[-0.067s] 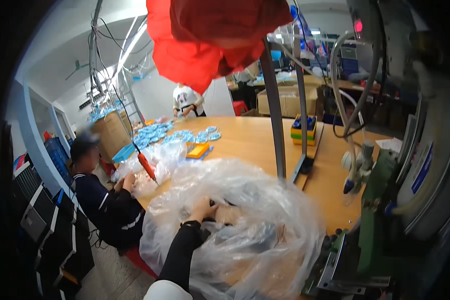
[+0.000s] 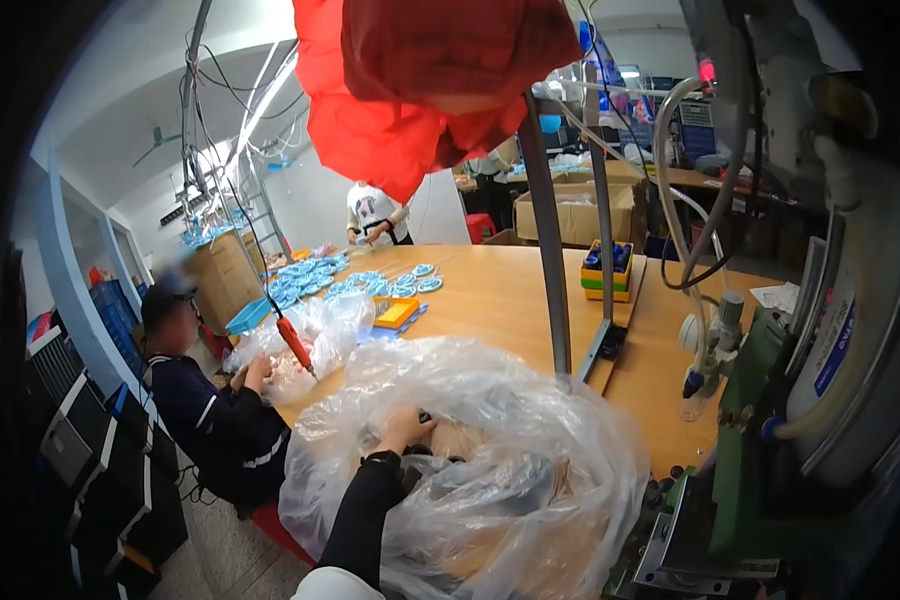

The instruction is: The person repeatedly picks small black circular objects from a plastic bag and places them into a green machine. They operate a lever to process each object individually and then remove the finished items, placing them into a blue bin.

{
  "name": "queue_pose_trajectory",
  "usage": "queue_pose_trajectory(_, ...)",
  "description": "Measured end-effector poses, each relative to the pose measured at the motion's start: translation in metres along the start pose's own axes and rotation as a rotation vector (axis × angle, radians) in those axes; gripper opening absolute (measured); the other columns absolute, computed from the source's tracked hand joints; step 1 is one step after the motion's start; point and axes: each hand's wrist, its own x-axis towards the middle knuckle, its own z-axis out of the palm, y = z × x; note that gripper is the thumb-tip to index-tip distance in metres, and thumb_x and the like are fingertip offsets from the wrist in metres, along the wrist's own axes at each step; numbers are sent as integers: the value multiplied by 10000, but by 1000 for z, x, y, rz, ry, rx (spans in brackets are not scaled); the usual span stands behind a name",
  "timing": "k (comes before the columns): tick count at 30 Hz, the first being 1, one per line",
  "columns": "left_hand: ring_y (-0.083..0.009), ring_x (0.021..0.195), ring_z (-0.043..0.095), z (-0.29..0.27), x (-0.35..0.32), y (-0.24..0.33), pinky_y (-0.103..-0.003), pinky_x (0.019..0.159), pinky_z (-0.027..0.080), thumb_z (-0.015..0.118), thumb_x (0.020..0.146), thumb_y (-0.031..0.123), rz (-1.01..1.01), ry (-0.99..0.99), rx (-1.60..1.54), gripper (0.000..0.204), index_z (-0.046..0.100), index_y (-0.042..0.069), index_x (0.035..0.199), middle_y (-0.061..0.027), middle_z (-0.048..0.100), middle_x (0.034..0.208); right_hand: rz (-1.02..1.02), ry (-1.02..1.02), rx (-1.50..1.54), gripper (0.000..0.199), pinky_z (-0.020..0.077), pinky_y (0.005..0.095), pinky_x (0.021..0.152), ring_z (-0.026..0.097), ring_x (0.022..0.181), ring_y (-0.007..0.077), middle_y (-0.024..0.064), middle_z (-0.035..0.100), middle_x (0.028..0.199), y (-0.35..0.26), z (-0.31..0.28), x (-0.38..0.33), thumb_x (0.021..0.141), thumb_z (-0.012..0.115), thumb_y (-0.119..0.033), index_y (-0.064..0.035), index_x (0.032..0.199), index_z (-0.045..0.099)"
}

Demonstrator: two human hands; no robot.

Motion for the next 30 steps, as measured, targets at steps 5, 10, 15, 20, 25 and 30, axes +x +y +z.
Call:
queue_pose_trajectory(5,-321,903,621,-12,2,-7,-421,771,484,612,700,431,12,-193,90,453,666,61,955,-193,644,925,-113,-149,207,374,339,424,978,465,1128,372,229,504,1215,-19,25,12,890,540,-182,46,1184,499)
queue_pose_trajectory(10,-346,850,625,-25,-9,29,-447,727,474,544,776,384,190,-222,-29,383,666,26,835,-209,643,847,124,-190,383,534,349,434,952,478,1083,345,206,518,1120,-12,47,12,784,673,-237,20,1196,452)
queue_pose_trajectory(15,-373,879,585,-56,-68,3,-447,748,451,580,815,266,251,-67,-156,289,610,-14,881,-235,608,902,147,-198,384,458,433,420,812,573,898,344,155,603,975,-30,76,34,680,746,-263,-24,1025,562)
queue_pose_trajectory(20,-160,592,569,-123,-157,33,-233,484,467,504,925,189,-60,-164,-1020,339,453,20,1214,-103,612,869,11,-62,626,380,433,398,814,570,916,340,145,609,977,-62,74,60,681,745,-214,-56,999,609)
queue_pose_trajectory(25,-92,507,406,-140,-220,141,-223,417,346,472,944,216,-5,-669,-1458,206,529,76,1084,-26,515,722,-77,110,313,451,381,434,862,513,996,376,186,553,1059,-51,49,53,733,698,-266,-37,1093,549)
queue_pose_trajectory(30,-160,879,537,-120,-273,199,-278,754,466,683,738,12,286,-761,-1293,468,491,37,1164,-56,547,991,-70,200,285,538,325,450,923,485,1038,371,174,545,1091,-42,63,29,759,693,-297,-31,1186,501)
